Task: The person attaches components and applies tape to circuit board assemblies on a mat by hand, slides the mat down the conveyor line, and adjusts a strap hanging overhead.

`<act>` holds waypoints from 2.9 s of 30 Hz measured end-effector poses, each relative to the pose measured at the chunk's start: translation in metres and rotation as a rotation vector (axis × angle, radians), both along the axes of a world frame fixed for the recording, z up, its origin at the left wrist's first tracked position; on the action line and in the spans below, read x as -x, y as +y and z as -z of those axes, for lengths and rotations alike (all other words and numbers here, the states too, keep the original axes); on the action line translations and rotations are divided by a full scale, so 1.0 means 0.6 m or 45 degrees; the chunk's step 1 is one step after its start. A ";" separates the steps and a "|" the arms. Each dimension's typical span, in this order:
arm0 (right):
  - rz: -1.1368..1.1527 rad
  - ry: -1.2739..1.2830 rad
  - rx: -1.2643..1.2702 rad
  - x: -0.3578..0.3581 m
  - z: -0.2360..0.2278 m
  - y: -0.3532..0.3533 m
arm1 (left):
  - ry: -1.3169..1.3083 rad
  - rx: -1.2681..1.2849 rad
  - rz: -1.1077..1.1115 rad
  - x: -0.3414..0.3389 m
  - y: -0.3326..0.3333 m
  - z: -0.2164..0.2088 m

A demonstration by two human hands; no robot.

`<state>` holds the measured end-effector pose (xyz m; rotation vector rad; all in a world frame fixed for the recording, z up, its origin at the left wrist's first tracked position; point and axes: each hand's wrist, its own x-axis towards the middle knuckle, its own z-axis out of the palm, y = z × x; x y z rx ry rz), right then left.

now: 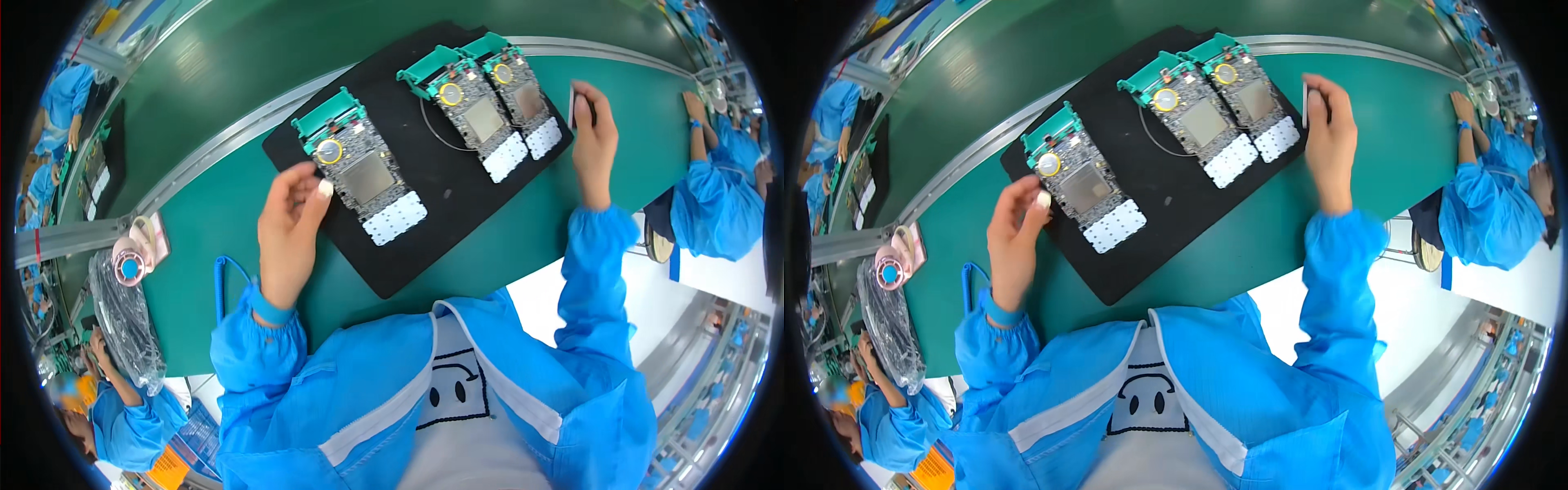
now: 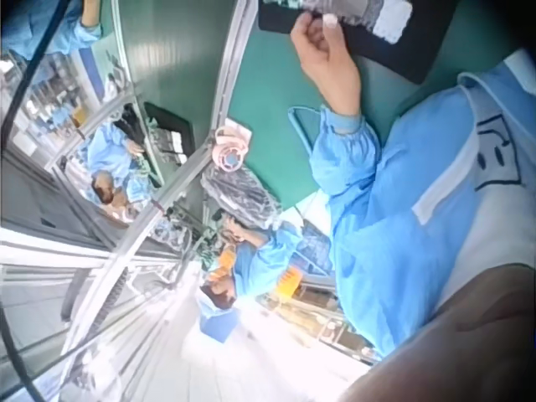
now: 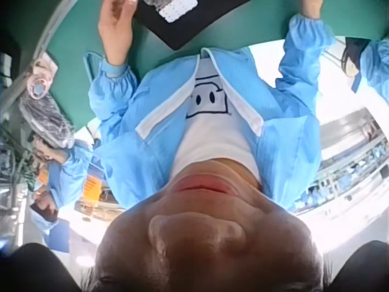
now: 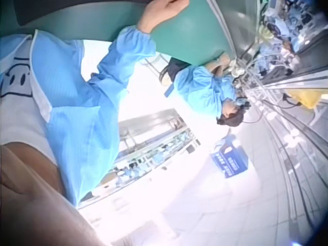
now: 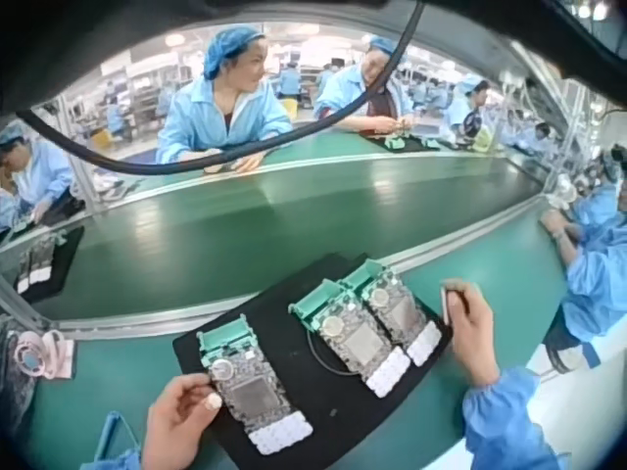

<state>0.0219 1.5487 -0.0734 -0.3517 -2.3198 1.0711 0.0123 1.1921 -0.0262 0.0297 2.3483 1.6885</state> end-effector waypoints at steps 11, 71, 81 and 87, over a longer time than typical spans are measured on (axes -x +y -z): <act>-0.377 -0.231 0.497 -0.112 -0.006 -0.120 | 0.281 0.264 -0.375 0.012 -0.089 0.011; -0.653 -0.284 -0.028 -0.115 -0.101 -0.273 | 0.779 0.197 0.438 -0.055 0.020 -0.059; -0.833 -0.396 0.188 -0.018 -0.131 -0.261 | 0.853 0.477 0.477 0.011 0.011 -0.024; -0.755 -0.176 -0.286 0.014 -0.106 -0.292 | 0.982 0.490 0.439 0.022 0.016 -0.006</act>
